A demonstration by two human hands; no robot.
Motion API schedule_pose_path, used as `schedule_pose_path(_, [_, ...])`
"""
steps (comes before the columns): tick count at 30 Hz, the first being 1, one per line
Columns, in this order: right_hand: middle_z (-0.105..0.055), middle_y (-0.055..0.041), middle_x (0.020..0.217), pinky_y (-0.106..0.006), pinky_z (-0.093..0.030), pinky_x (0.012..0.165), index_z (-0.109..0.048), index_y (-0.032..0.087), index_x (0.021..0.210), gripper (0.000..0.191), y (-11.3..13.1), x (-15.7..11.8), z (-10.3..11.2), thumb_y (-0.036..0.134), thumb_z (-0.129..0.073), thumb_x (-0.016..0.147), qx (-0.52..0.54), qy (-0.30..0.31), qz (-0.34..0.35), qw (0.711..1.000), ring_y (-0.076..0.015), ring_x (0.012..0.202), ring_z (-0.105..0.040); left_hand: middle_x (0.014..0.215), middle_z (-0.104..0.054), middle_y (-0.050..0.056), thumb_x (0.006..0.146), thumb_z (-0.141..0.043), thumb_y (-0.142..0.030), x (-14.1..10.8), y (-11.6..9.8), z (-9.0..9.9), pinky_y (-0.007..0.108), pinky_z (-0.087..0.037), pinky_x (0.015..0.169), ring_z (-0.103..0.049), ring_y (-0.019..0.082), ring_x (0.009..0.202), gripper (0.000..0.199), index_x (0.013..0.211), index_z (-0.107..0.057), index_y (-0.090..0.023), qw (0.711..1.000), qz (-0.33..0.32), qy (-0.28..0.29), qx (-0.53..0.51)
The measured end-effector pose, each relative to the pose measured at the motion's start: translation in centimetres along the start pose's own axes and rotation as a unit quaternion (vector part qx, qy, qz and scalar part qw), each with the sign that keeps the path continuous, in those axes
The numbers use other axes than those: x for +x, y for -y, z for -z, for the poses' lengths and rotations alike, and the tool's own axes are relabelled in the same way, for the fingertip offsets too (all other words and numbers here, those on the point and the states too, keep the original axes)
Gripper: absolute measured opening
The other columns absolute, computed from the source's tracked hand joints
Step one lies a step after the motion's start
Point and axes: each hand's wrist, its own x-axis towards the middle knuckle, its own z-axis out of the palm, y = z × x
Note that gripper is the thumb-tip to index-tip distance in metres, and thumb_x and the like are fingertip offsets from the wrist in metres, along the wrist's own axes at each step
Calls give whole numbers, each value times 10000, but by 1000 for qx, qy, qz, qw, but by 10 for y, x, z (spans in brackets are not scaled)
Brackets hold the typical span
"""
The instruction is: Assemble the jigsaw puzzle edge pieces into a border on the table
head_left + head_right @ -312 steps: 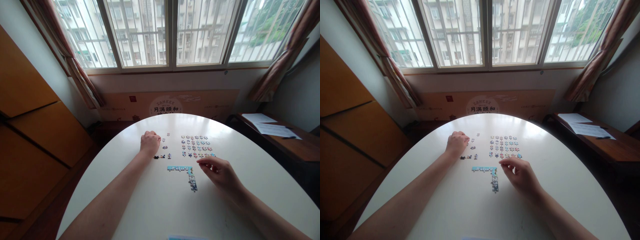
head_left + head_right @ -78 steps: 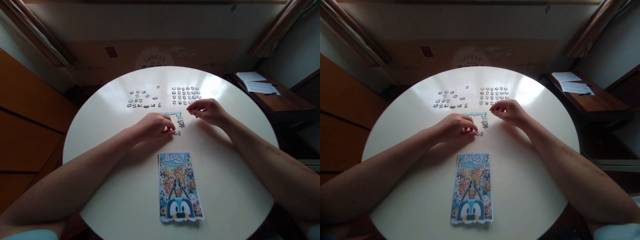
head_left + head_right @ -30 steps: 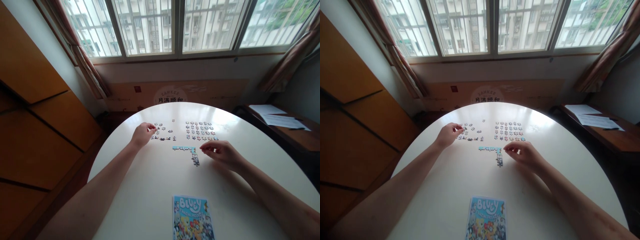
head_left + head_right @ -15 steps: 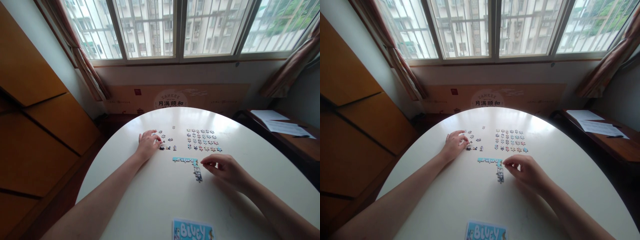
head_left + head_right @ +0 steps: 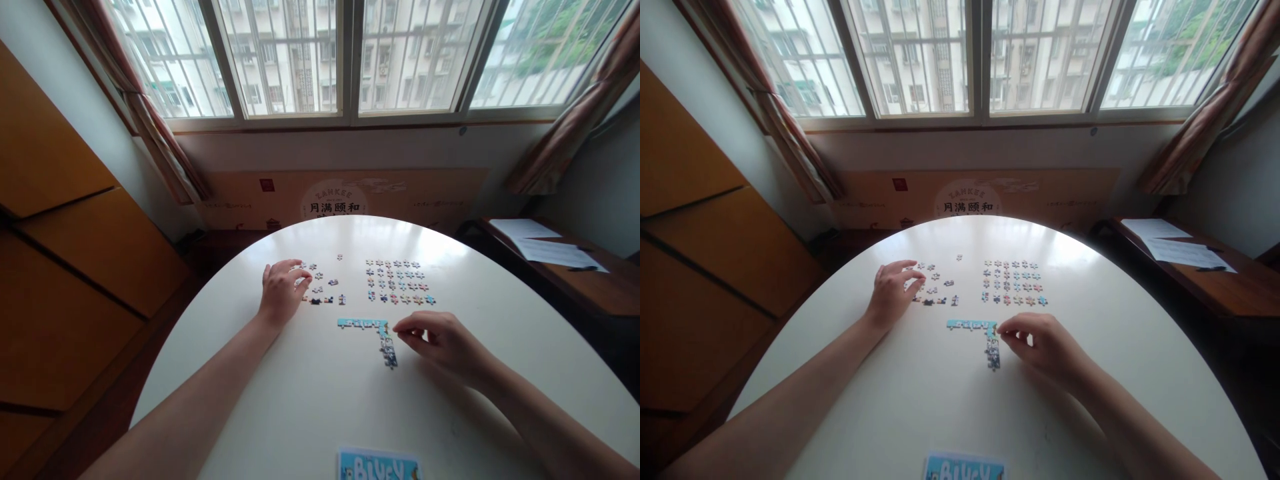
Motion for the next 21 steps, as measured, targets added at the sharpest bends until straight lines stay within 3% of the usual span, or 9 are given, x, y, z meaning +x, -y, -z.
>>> schedule_pose_path(4, [-751, -38, 810, -274, -517, 530, -758, 233, 914, 154, 0, 1, 3, 254, -605, 912, -2, -13, -8, 1000, -135, 555, -603, 1121, -715, 82, 941, -559, -289, -3, -10, 11, 506, -380, 1085, -605, 275, 1129, 172, 874, -707, -232, 997, -63, -33, -29])
schedule_pose_path(8, [-733, -33, 779, -254, -467, 520, -762, 223, 924, 155, 5, 1, 3, 265, -613, 913, 7, 14, -17, 1000, -122, 549, -567, 833, -680, 72, 984, -443, -322, -9, -22, 16, 371, -487, 810, -619, 235, 855, 318, 733, -602, -209, 993, -105, -26, -56])
schedule_pose_path(11, [-719, -30, 764, -249, -429, 525, -757, 217, 919, 174, 8, 1, 4, 290, -600, 931, 7, 37, -23, 999, -116, 551, -545, 645, -559, 29, 984, -398, -339, -12, -24, 17, 308, -425, 631, -540, 190, 654, 400, 606, -454, -219, 993, -91, -15, -69])
schedule_pose_path(14, [-666, -21, 689, -248, -389, 527, -736, 198, 877, 227, 8, 2, 5, 326, -567, 956, 0, 41, -23, 999, -114, 545, -511, 582, -483, 4, 975, -374, -339, -12, -21, 18, 292, -373, 585, -481, 164, 581, 408, 583, -367, -224, 993, -57, -26, -99])
schedule_pose_path(21, [-482, 7, 560, -250, -331, 536, -501, 179, 613, 461, -1, 2, 6, 408, -444, 1010, 1, 5, -32, 999, -114, 532, -440, 613, -467, 4, 867, -367, -214, -12, -12, 19, 301, -352, 590, -470, 173, 616, 229, 645, -422, -225, 980, -27, -63, -188])
